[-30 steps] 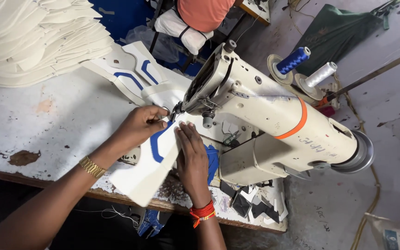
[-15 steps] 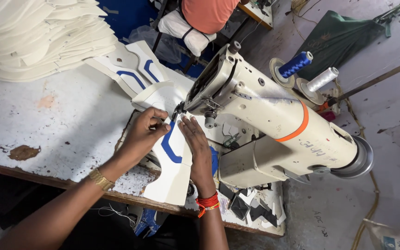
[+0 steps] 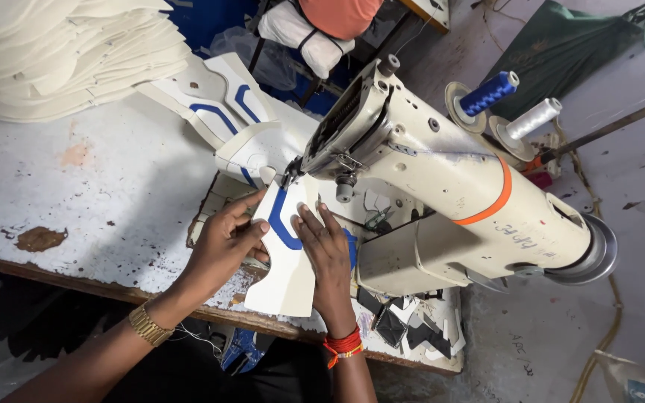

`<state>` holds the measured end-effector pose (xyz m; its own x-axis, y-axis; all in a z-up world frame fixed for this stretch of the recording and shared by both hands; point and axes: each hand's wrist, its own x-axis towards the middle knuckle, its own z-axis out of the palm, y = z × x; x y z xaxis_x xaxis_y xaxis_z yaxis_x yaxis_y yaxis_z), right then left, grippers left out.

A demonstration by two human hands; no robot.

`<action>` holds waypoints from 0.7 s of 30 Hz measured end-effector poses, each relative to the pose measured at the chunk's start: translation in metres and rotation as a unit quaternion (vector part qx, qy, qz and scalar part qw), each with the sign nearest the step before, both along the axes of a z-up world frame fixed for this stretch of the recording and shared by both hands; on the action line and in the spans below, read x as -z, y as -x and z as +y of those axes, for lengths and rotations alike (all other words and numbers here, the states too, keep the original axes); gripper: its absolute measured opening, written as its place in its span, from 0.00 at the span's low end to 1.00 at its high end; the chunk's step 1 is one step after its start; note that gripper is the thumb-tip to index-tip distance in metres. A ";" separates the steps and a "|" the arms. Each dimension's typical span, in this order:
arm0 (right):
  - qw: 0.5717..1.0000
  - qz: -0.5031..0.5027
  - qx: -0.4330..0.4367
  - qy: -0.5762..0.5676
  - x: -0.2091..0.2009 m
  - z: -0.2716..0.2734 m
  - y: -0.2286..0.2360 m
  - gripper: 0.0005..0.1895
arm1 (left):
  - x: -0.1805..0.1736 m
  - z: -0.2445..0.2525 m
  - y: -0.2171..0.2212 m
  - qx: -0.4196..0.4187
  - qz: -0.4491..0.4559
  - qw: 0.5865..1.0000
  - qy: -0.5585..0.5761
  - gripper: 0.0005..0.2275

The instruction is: The person uses a sewing machine to stitch blue fabric strips onto white shoe upper components. They repeatedly pick up a shoe part, align the blue strip, feed it through the machine, and then use scissors to cut the thread before stacking the finished piece.

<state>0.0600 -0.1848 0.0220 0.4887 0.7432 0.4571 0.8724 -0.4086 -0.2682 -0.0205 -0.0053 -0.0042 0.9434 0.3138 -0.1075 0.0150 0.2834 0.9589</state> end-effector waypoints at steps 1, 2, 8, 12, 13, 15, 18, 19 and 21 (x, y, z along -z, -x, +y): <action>1.000 0.002 -0.002 0.000 -0.001 0.000 0.000 0.30 | 0.003 -0.002 -0.001 -0.010 -0.016 1.000 0.009 0.29; 1.000 0.004 -0.007 0.000 -0.003 0.001 -0.001 0.29 | 0.006 -0.003 -0.002 -0.022 -0.032 0.999 0.017 0.28; 0.999 0.031 0.002 -0.005 0.000 0.006 -0.013 0.27 | 0.007 -0.007 -0.011 -0.048 -0.050 0.998 0.013 0.26; 0.999 0.042 0.003 -0.004 -0.004 0.010 -0.019 0.28 | 0.008 -0.004 -0.025 -0.061 -0.041 0.997 0.019 0.26; 0.998 0.054 0.003 -0.011 -0.004 0.009 -0.019 0.27 | 0.009 -0.005 -0.027 -0.062 -0.045 0.997 0.027 0.26; 0.998 0.066 0.002 -0.017 -0.004 0.012 -0.020 0.26 | 0.008 0.000 -0.032 -0.064 -0.049 0.996 0.034 0.25; 0.997 0.072 0.015 -0.019 -0.003 0.015 -0.022 0.26 | 0.004 0.006 -0.041 -0.059 -0.057 0.996 0.029 0.24; 0.998 0.057 0.025 -0.015 -0.002 0.015 -0.023 0.27 | -0.001 0.009 -0.044 -0.049 -0.045 0.998 0.008 0.24; 0.998 0.044 0.033 -0.011 0.000 0.019 -0.019 0.28 | -0.004 0.021 -0.049 -0.039 -0.029 0.999 -0.014 0.24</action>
